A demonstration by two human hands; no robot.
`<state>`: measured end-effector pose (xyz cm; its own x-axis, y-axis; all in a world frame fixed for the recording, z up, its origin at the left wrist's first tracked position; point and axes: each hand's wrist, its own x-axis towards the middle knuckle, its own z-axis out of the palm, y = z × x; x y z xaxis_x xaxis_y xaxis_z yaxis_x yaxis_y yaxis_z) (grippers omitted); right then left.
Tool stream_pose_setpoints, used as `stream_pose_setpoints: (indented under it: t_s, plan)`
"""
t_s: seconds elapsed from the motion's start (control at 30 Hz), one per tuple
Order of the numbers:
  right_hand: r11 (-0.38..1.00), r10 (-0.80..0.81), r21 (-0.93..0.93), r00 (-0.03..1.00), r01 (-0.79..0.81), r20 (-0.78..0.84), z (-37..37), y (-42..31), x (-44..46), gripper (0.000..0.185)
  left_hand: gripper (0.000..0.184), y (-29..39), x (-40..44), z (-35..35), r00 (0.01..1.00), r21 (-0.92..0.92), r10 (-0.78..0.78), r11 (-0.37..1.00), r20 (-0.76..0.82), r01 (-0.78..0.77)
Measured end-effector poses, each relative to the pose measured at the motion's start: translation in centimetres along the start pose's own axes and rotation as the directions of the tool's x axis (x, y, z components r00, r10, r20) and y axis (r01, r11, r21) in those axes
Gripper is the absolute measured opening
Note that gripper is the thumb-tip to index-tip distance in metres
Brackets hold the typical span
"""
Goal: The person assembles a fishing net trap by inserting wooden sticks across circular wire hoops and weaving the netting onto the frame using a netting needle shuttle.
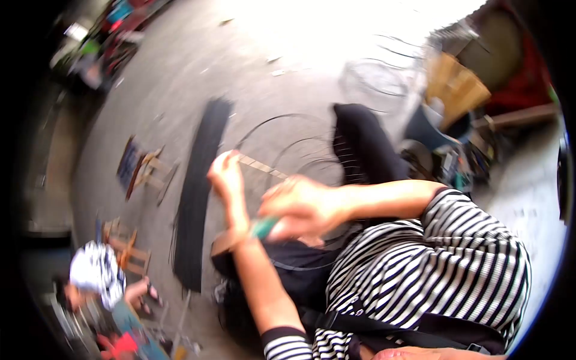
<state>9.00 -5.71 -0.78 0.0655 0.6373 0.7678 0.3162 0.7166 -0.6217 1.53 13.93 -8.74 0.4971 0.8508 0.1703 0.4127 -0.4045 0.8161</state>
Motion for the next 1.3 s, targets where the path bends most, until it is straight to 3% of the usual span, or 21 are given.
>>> stream_pose_setpoints:
  t_s: [0.07,0.2,0.33,0.43,0.47,0.53,0.57,0.6,0.67,0.73,0.77,0.8,0.87,0.93,0.97,1.0,1.03,1.13,1.2,1.23,1.3]
  plan:
    - [0.994,-0.087,-0.051,0.989,0.094,0.118,2.0,0.0,-2.5,0.028,0.014,-1.0,0.7,-0.3,0.983,0.200,0.183,0.963,-0.007,-0.178]
    - [0.952,-0.076,-0.283,0.985,0.118,0.155,4.1,-0.2,-8.0,0.032,0.022,-3.7,2.9,0.4,1.000,0.053,-0.002,0.999,0.004,0.002]
    - [0.955,-0.007,-0.294,0.995,0.037,0.102,4.8,1.3,-8.9,0.030,0.029,-3.2,4.4,1.2,1.000,0.096,0.012,0.995,-0.011,-0.011]
    - [0.936,0.104,-0.324,0.988,-0.137,-0.117,1.4,-0.5,-6.8,0.026,0.034,-1.4,2.3,-0.4,0.957,0.375,0.269,0.881,0.106,-0.289]
    - [0.920,0.149,-0.333,0.969,-0.209,-0.197,0.0,-0.9,-6.2,0.025,0.036,2.9,-0.7,-0.8,0.965,0.668,0.247,0.705,0.084,-0.238]
    - [0.891,-0.010,-0.427,0.935,-0.152,-0.354,-3.4,0.3,-5.8,0.023,0.041,5.3,-4.1,-0.4,0.892,0.262,0.425,0.853,0.153,-0.452]
    - [0.861,-0.026,-0.473,0.912,-0.188,-0.410,-4.3,0.5,-5.8,0.025,0.050,8.9,-7.8,1.0,0.932,-0.303,0.286,0.929,0.221,-0.213]
    - [0.825,-0.052,-0.520,0.886,-0.222,-0.461,-5.0,0.5,-5.8,0.027,0.058,10.9,-10.5,2.2,0.874,-0.651,0.316,0.759,0.370,0.001]
    - [0.818,0.030,-0.514,0.911,-0.258,-0.410,-5.9,-0.3,-6.8,0.030,0.060,10.0,-14.7,4.4,0.971,-0.745,0.087,0.657,0.221,0.111]
    - [0.794,0.077,-0.541,0.929,-0.278,-0.363,-8.1,-0.8,-8.9,0.031,0.043,10.1,-13.8,0.8,0.833,-0.547,0.141,0.809,0.536,0.215]
    - [0.708,0.018,-0.647,0.923,-0.283,-0.384,-11.3,-0.7,-10.3,0.027,0.039,12.2,-13.8,1.2,0.932,-0.540,0.221,0.841,0.286,-0.033]
    - [0.618,0.146,-0.587,0.810,-0.523,-0.567,-14.2,-1.8,-12.0,0.024,0.037,11.5,-12.4,-1.7,0.909,-0.627,0.315,0.775,0.274,-0.080]
    - [0.260,0.140,-0.682,0.725,-0.684,-0.674,-19.5,3.0,-23.2,0.014,0.034,12.3,-10.3,-7.0,0.939,-0.686,0.334,0.701,0.078,-0.192]
    - [-0.319,0.643,-0.521,0.223,-0.792,-0.732,-22.8,6.2,-37.6,0.021,0.032,13.0,-9.6,-9.2,0.958,-0.634,0.139,0.724,-0.250,-0.271]
    - [-0.495,0.802,-0.572,-0.089,-0.654,-0.591,-24.1,6.8,-43.7,0.032,0.032,12.4,-9.2,-10.4,0.964,-0.684,0.190,0.679,-0.187,-0.267]
    - [-0.491,0.759,-0.674,0.109,-0.552,-0.642,-22.5,4.2,-43.5,0.037,0.031,12.6,-9.4,-9.8,0.958,-0.667,0.213,0.688,-0.194,-0.288]
    - [-0.616,0.762,-0.543,-0.258,-0.571,-0.594,-22.6,4.5,-42.2,0.038,0.031,12.6,-9.3,-10.0,0.952,-0.649,0.258,0.698,-0.166,-0.303]
    - [-0.438,0.417,-0.433,0.248,-0.788,-0.874,-21.9,7.4,-51.9,0.034,0.029,13.9,-8.8,-10.8,0.901,-0.644,0.433,0.687,-0.008,-0.336]
    - [-0.301,0.299,-0.505,0.423,-0.808,-0.855,-21.9,7.7,-52.5,0.032,0.037,16.0,-8.5,-11.0,0.853,-0.705,0.512,0.640,0.095,-0.306]
    - [-0.365,0.337,-0.307,0.183,-0.879,-0.924,-21.7,7.0,-51.0,0.035,0.043,17.1,-8.8,-11.2,0.839,-0.714,0.540,0.612,0.062,-0.341]
    - [-0.661,0.658,-0.428,-0.201,-0.616,-0.726,-22.7,5.6,-47.5,0.034,0.053,19.3,-8.0,-11.6,0.744,-0.735,0.667,0.517,0.027,-0.437]
